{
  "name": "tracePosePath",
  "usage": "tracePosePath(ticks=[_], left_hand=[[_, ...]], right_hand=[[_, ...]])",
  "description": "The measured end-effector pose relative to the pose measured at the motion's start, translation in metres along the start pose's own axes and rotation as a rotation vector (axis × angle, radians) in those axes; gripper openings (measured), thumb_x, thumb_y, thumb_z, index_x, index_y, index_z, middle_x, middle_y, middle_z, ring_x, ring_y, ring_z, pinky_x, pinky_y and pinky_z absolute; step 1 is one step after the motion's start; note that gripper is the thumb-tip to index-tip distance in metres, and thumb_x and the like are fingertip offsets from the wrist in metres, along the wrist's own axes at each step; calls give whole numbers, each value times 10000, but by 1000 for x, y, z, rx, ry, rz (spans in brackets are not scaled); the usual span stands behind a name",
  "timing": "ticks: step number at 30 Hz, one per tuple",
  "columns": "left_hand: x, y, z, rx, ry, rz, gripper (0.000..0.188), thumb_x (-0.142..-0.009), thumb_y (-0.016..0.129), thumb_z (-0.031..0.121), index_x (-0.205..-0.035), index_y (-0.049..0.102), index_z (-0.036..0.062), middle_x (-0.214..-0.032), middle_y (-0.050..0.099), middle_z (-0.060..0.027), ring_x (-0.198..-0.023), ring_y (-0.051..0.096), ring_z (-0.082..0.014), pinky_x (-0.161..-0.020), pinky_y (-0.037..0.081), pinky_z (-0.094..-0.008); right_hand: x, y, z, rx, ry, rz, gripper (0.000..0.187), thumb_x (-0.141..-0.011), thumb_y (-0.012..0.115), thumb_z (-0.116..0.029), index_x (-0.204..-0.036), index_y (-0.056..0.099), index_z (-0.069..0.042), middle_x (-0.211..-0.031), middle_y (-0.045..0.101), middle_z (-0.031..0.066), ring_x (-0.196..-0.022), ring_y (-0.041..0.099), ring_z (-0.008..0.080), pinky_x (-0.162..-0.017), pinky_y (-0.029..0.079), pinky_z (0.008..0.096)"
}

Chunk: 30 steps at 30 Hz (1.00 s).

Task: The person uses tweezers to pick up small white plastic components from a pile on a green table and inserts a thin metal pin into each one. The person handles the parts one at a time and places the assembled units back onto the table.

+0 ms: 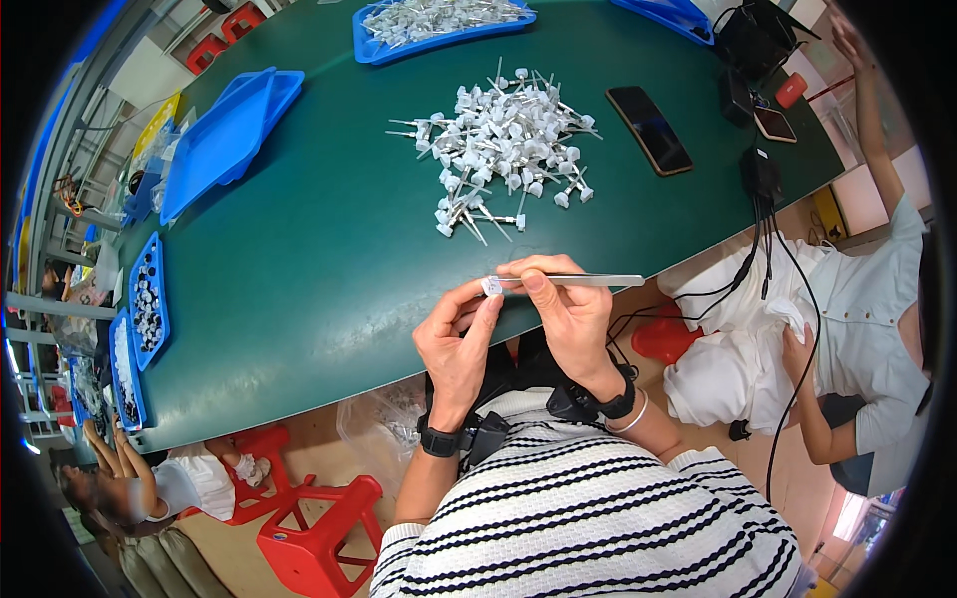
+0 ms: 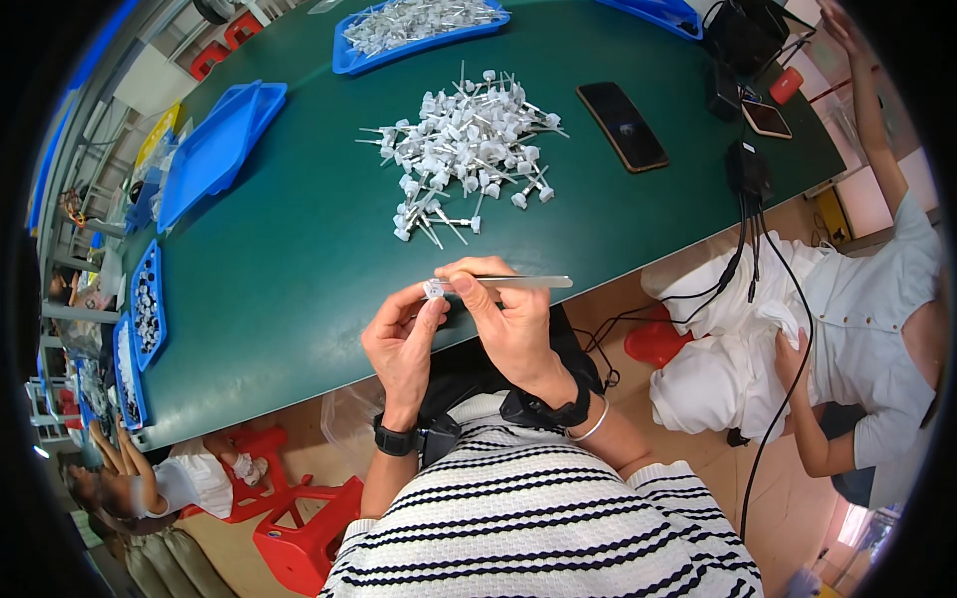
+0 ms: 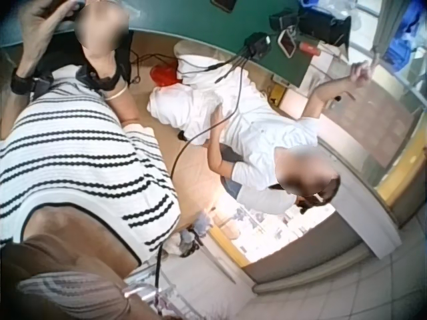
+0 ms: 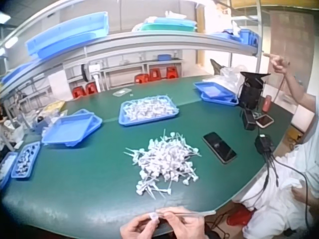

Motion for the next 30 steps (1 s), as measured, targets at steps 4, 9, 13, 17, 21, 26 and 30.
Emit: tracePosePath(ticks=[4, 9, 13, 17, 21, 26, 30], left_hand=[[-1, 0, 0, -33, 18, 7, 217, -886, 706, -17, -1101, 687, -37, -1006, 706, -87, -895, 686, -128, -777, 566, -237], [0, -1, 1, -78, 37, 9, 217, -878, 712, -16, -1093, 690, -36, -1009, 709, -97, -899, 687, -135, -775, 571, -246], [0, -1, 3, -94, 46, 6, 217, -875, 714, -13, -1090, 690, -37, -1013, 710, -103, -899, 689, -139, -779, 574, -254], [0, 0, 3, -104, 50, 6, 216, -874, 716, -11, -1087, 693, -32, -1014, 710, -104, -897, 690, -141, -778, 576, -257], [0, -1, 2, -112, 51, 11, 214, -873, 721, -6, -1085, 697, -25, -1002, 713, -98, -884, 693, -136, -769, 572, -251], [2, -2, -1, -103, 43, 19, 215, -874, 723, -3, -1087, 699, -25, -980, 716, -92, -869, 694, -129, -759, 566, -244], [3, 1, 0, -101, 28, 0, 215, -903, 684, -19, -1117, 674, -45, -994, 699, -73, -868, 676, -120, -783, 551, -238]], right_hand=[[-1, 1, 1, -32, -16, 26, 209, -1004, 580, -128, -1036, 660, 62, -996, 707, 140, -886, 679, 170, -788, 566, 293], [-1, 2, 2, -48, -12, 73, 185, -992, 604, -117, -985, 694, 45, -933, 725, 96, -789, 661, 114, -694, 530, 244], [-1, 2, 2, -29, 3, 73, 203, -994, 598, -122, -980, 699, 53, -935, 725, 98, -797, 669, 120, -704, 542, 248], [-1, 2, -1, -46, -24, 89, 213, -995, 590, -113, -969, 698, 69, -934, 725, 105, -813, 684, 132, -721, 564, 259], [-1, 2, -2, 19, -44, 19, 254, -1012, 562, -167, -1019, 654, 69, -974, 713, 154, -861, 706, 193, -792, 595, 311], [-2, 0, -2, 32, -35, 10, 245, -1013, 559, -152, -1000, 650, 75, -959, 711, 151, -852, 711, 200, -783, 599, 314], [-2, -1, -1, 89, -39, -6, 232, -1011, 560, -134, -997, 651, 79, -949, 709, 148, -853, 712, 204, -780, 601, 318]])
Point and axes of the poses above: each hand's wrist, its own x-axis away from the middle knuckle, its own y-axis out of the palm, z = x × y, the point moved 7 cm from there along -x, towards the middle knuckle
